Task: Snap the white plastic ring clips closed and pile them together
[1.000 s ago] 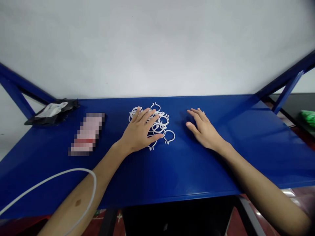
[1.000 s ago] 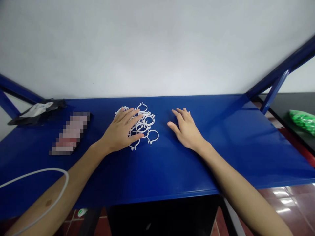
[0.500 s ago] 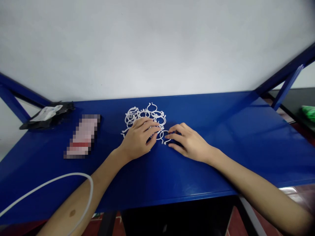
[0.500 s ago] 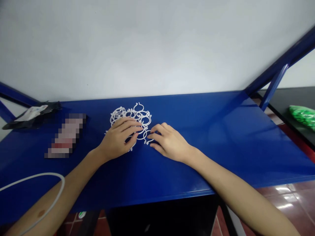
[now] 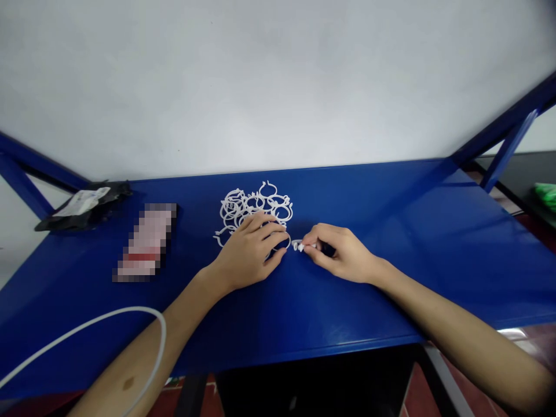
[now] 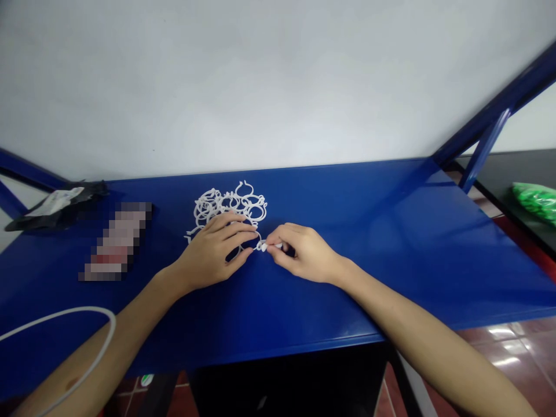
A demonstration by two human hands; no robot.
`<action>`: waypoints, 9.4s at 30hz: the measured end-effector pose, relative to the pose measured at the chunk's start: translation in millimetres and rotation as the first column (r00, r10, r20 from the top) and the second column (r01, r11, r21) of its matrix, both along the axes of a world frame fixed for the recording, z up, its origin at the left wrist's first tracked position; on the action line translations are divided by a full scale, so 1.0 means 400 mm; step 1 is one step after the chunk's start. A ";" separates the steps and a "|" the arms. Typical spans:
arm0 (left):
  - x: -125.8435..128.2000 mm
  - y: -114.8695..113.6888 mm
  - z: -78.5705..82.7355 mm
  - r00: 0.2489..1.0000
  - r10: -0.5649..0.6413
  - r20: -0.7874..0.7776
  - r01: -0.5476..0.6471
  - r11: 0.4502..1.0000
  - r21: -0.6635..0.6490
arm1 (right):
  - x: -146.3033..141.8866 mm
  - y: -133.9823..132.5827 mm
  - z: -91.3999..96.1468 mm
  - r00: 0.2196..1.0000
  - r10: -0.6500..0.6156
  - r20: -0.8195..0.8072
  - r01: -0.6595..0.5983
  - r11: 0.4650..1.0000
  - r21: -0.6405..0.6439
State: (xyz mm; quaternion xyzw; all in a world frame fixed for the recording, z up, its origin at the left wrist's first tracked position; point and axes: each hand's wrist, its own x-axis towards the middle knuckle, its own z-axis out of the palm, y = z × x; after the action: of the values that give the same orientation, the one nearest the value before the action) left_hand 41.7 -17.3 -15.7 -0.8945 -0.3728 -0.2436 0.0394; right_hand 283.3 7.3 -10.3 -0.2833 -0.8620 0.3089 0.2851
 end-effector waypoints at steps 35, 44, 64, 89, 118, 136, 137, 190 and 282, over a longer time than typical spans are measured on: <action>0.067 -0.059 0.016 0.904 -0.047 0.425 0.032 0.999 0.041 | -0.017 -0.049 0.002 0.982 0.035 -0.184 -0.006 0.987 0.159; 0.044 -0.030 0.000 0.972 0.015 0.236 -0.038 0.995 0.094 | -0.012 -0.016 -0.004 0.996 -0.085 -0.008 0.085 0.967 0.240; 0.045 -0.028 -0.001 0.981 -0.014 0.192 0.015 1.000 -0.006 | 0.005 0.006 0.013 0.951 -0.256 0.176 0.277 0.955 -0.107; 0.046 -0.025 -0.018 0.974 0.162 0.159 -0.167 0.986 0.022 | -0.015 -0.010 0.009 0.976 -0.202 0.080 0.216 0.945 -0.245; 0.044 -0.031 0.017 0.933 0.207 0.295 -0.196 0.978 -0.069 | -0.013 -0.018 0.015 0.982 -0.183 -0.049 0.172 0.969 -0.176; 0.050 -0.037 0.003 0.932 -0.013 0.361 -0.001 0.999 0.040 | -0.018 -0.045 0.001 0.989 -0.027 -0.149 0.027 1.000 -0.001; 0.051 -0.039 0.003 0.932 -0.030 0.361 0.011 0.998 0.056 | -0.018 -0.048 0.002 0.988 -0.009 -0.152 0.014 0.999 0.031; 0.052 -0.038 0.002 0.977 -0.011 0.211 -0.035 0.977 0.210 | -0.016 -0.030 -0.034 0.918 -0.306 -0.252 0.226 0.926 -0.301; 0.053 -0.022 -0.021 0.954 0.102 0.280 -0.082 0.993 -0.082 | -0.005 -0.025 -0.015 0.976 -0.170 -0.140 0.179 0.982 0.056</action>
State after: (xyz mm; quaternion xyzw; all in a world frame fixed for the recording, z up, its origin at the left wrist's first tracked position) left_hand 62.7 -26.1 -24.2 -0.8327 -0.4241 -0.3543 -0.0345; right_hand 281.3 -2.6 -16.1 -0.3266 -0.8226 0.2716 0.3780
